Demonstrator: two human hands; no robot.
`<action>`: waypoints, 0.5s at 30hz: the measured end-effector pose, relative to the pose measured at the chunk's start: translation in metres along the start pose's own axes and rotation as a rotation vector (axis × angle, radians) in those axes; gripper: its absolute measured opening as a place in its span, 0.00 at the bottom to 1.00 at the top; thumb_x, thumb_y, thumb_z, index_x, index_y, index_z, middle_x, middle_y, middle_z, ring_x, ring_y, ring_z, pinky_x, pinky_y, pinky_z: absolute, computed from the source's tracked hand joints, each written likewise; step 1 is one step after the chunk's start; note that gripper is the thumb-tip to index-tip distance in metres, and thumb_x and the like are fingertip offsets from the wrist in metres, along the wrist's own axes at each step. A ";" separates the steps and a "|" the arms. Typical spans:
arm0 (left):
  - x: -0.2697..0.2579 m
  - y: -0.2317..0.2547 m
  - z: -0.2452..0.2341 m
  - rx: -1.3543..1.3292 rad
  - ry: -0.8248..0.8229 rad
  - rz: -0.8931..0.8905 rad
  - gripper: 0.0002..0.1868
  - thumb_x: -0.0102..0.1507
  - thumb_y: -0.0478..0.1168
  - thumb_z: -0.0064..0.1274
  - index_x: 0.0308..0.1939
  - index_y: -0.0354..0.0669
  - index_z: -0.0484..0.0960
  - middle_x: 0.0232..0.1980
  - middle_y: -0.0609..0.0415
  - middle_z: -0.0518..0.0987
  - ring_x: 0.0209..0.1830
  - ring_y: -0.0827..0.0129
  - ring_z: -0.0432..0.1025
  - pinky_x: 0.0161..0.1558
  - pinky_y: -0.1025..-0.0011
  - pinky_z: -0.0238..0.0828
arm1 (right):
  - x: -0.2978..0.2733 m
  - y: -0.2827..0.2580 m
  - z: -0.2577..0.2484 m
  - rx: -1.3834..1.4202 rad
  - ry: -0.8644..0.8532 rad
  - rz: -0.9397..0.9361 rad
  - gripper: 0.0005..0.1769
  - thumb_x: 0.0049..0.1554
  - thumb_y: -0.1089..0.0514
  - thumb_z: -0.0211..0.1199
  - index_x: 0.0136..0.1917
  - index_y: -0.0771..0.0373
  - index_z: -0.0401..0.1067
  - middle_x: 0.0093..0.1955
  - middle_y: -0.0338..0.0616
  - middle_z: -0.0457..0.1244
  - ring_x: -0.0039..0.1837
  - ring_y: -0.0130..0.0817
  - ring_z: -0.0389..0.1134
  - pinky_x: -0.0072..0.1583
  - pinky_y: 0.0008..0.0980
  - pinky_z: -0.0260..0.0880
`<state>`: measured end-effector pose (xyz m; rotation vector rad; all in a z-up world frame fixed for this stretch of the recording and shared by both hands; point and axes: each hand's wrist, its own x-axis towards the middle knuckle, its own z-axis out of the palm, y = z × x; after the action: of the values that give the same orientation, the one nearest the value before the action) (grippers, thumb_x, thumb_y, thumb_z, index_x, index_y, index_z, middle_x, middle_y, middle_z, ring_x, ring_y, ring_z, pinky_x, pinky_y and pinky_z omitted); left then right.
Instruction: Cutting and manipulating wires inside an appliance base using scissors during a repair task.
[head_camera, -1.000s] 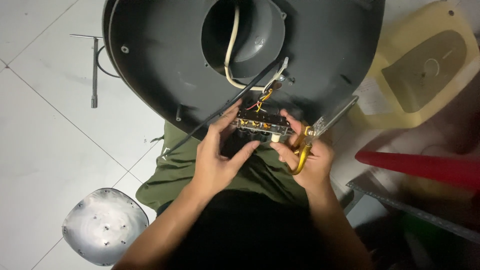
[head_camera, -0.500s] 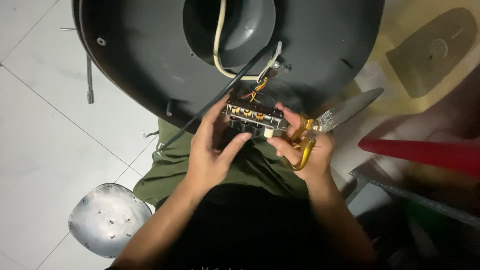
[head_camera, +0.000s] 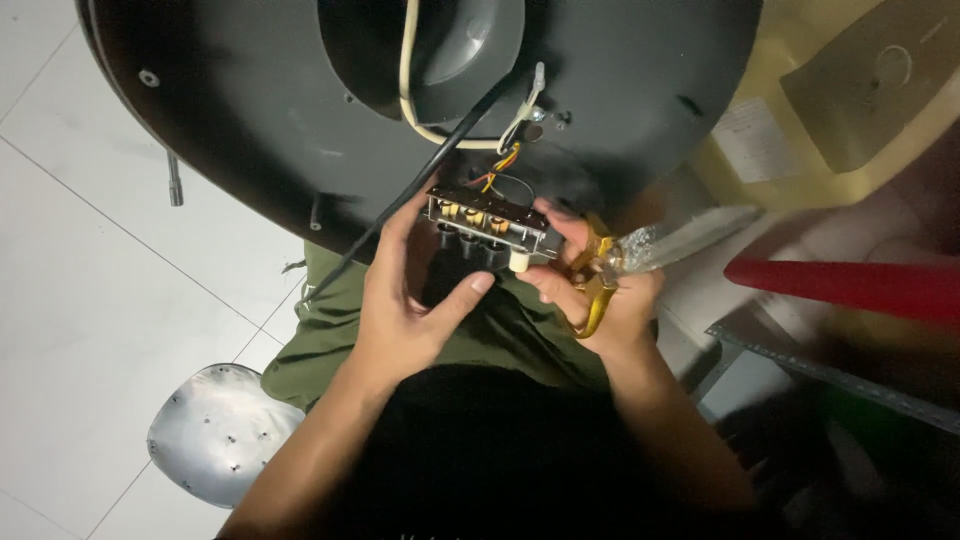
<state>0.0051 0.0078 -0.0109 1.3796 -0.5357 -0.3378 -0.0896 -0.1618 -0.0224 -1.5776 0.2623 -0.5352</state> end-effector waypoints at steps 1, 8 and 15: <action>0.000 0.000 -0.002 0.004 0.002 0.013 0.42 0.62 0.31 0.65 0.75 0.30 0.58 0.76 0.33 0.62 0.78 0.40 0.57 0.74 0.46 0.62 | 0.000 0.000 0.000 -0.010 0.007 -0.001 0.34 0.48 0.79 0.73 0.67 0.78 0.68 0.41 0.58 0.70 0.30 0.27 0.68 0.35 0.21 0.68; -0.003 -0.003 -0.005 0.020 0.011 0.035 0.44 0.60 0.30 0.68 0.76 0.33 0.59 0.77 0.38 0.64 0.77 0.45 0.62 0.72 0.50 0.65 | -0.002 -0.004 0.001 -0.082 0.043 -0.015 0.32 0.48 0.77 0.73 0.65 0.80 0.69 0.35 0.54 0.68 0.30 0.28 0.68 0.39 0.23 0.70; -0.001 0.004 -0.008 0.071 0.022 0.070 0.42 0.61 0.33 0.68 0.74 0.34 0.61 0.76 0.39 0.65 0.79 0.48 0.60 0.71 0.55 0.66 | 0.000 -0.007 0.004 -0.145 0.059 -0.027 0.30 0.48 0.76 0.73 0.63 0.81 0.70 0.29 0.50 0.65 0.30 0.29 0.69 0.42 0.24 0.71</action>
<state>0.0082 0.0161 -0.0077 1.4274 -0.5810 -0.2490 -0.0887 -0.1579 -0.0150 -1.7090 0.3308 -0.5959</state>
